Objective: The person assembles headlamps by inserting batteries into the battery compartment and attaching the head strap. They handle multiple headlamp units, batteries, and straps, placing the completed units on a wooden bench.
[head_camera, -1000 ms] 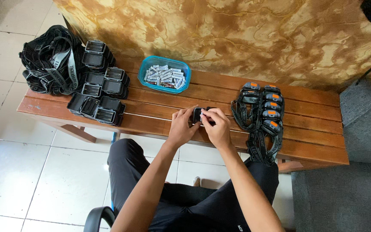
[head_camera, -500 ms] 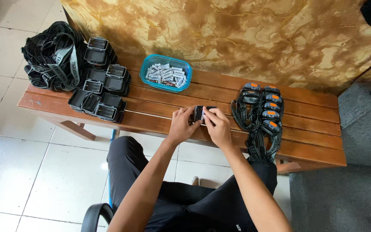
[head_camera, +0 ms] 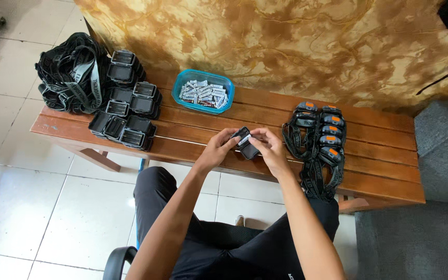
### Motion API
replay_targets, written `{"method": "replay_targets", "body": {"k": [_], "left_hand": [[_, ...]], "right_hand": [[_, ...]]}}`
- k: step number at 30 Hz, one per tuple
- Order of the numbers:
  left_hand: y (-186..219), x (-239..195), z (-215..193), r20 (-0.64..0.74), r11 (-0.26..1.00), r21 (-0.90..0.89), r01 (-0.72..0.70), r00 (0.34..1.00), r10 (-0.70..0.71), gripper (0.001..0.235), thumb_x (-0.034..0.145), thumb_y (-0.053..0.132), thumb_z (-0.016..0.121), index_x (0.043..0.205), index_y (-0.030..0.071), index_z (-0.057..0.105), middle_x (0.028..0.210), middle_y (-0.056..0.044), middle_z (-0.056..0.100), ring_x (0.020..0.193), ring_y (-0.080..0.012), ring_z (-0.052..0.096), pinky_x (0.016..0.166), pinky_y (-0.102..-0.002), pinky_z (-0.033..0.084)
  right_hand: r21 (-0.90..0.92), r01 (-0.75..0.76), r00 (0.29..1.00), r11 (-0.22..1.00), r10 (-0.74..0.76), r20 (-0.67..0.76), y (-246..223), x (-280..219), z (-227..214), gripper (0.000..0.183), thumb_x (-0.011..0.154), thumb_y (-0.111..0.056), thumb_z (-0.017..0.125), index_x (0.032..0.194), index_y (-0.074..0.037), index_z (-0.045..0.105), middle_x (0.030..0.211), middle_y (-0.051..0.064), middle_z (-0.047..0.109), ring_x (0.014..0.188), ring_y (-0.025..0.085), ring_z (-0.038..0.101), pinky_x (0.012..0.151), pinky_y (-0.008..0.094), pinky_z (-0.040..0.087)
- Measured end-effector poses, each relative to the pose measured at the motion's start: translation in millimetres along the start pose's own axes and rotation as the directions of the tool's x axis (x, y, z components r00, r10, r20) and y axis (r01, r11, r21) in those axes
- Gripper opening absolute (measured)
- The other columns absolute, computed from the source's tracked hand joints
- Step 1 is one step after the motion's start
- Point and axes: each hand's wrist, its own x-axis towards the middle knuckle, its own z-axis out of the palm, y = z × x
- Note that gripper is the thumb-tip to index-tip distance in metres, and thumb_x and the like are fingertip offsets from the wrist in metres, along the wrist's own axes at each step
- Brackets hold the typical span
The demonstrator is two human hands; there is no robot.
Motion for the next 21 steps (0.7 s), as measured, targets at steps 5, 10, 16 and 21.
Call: {"method": "replay_targets", "body": {"k": [5,10,16,21], "left_hand": [[5,0,5,-0.015,0.999,0.039,-0.017,1.000,0.018,0.039,0.103,0.016,0.074,0.141,0.010,0.068,0.113,-0.013,0.079,0.110,-0.0133,0.069,0.105,-0.038,0.055],[35,-7,11,-0.037,0.988,0.141,-0.059,0.997,0.065,0.042,0.097,0.014,0.080,0.138,0.010,0.072,0.115,-0.017,0.080,0.110,-0.0190,0.073,0.096,-0.038,0.060],[37,-7,14,-0.019,0.985,0.159,-0.064,0.998,0.068,0.046,0.094,0.012,0.081,0.139,0.011,0.072,0.117,-0.017,0.080,0.112,-0.0221,0.073,0.095,-0.039,0.061],[46,-9,16,-0.014,0.984,0.180,0.004,1.000,-0.002,0.048,0.092,0.014,0.084,0.139,0.017,0.073,0.113,-0.020,0.078,0.109,-0.0265,0.076,0.091,-0.040,0.064]], "right_hand": [[0.052,0.024,0.999,0.998,-0.023,-0.022,22,3,0,0.023,0.094,-0.012,0.083,0.115,-0.007,0.073,0.106,0.010,0.075,0.095,0.012,0.072,0.088,0.027,0.059],[0.145,-0.033,0.999,0.989,0.036,-0.016,54,10,-6,0.021,0.094,-0.014,0.083,0.110,-0.010,0.070,0.100,0.006,0.074,0.089,0.009,0.073,0.082,0.023,0.060],[0.267,-0.077,0.997,0.961,0.066,0.051,25,1,3,0.037,0.096,-0.015,0.079,0.129,-0.009,0.064,0.115,0.012,0.076,0.096,0.016,0.075,0.082,0.030,0.064],[0.260,-0.106,0.991,0.960,0.081,0.102,28,1,0,0.037,0.098,-0.014,0.075,0.133,-0.007,0.065,0.113,0.012,0.077,0.094,0.016,0.076,0.075,0.028,0.066]]}}
